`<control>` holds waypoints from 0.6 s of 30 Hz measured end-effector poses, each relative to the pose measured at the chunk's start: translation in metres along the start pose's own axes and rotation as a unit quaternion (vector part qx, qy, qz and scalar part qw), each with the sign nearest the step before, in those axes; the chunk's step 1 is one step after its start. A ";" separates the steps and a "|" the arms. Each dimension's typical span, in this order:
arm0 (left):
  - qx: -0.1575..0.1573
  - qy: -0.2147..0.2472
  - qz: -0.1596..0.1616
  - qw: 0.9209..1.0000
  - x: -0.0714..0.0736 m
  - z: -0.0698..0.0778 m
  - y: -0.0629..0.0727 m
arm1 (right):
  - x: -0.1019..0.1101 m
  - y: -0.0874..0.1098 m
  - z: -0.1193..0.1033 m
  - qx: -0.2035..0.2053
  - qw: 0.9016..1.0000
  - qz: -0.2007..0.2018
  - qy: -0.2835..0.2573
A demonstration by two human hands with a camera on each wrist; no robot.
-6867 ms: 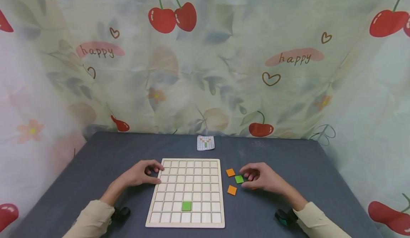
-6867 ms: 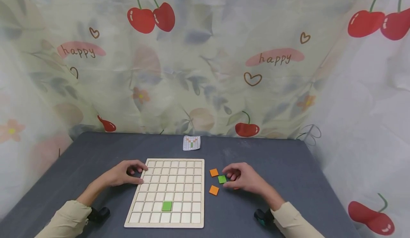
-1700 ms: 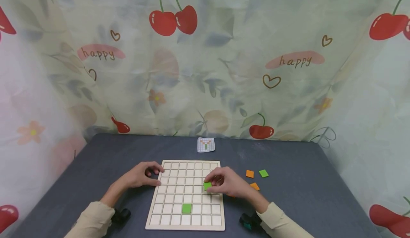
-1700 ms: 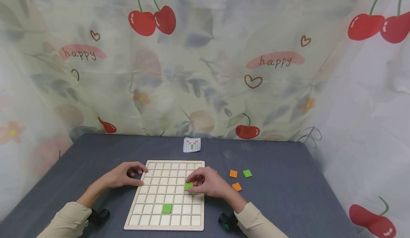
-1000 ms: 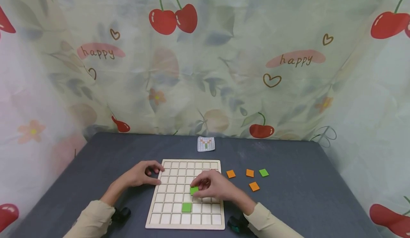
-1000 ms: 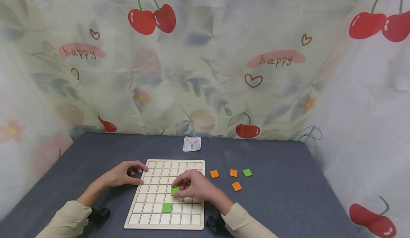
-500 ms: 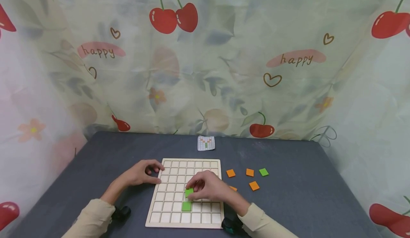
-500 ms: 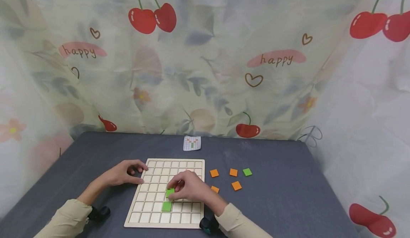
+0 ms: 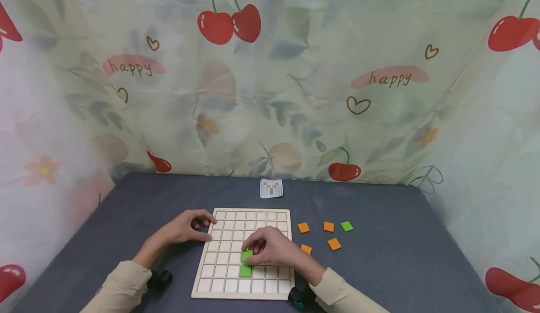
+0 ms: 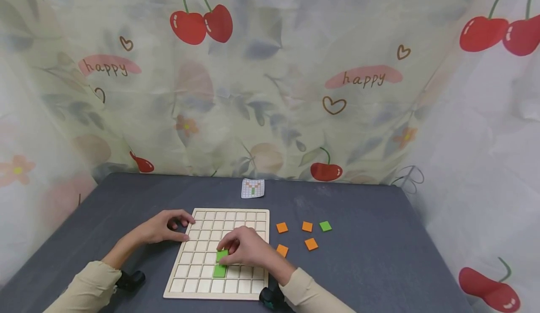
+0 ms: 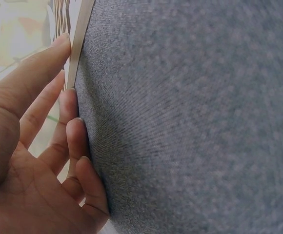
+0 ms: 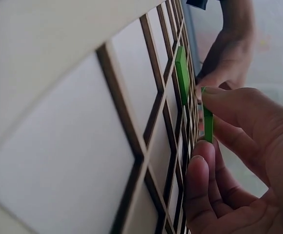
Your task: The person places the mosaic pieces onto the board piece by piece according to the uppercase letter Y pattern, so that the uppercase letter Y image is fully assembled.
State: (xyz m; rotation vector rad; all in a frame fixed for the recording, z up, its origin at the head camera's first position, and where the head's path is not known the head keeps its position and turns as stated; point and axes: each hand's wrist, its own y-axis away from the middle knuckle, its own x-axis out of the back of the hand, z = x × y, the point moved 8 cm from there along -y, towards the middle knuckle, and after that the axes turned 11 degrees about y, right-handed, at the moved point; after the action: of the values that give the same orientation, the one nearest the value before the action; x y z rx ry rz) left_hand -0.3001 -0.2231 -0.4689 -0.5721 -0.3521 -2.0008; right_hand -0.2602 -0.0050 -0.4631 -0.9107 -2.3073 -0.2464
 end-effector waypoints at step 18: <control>0.001 0.001 0.003 1.000 0.000 -0.001 0.000 | -0.002 -0.002 0.001 -0.022 0.999 -0.001 0.035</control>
State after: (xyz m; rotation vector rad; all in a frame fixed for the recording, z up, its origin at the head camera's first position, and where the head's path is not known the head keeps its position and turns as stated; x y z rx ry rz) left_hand -0.3005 -0.2239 -0.4699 -0.5683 -0.3511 -1.9957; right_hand -0.2609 -0.0077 -0.4653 -0.9077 -2.2468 -0.3246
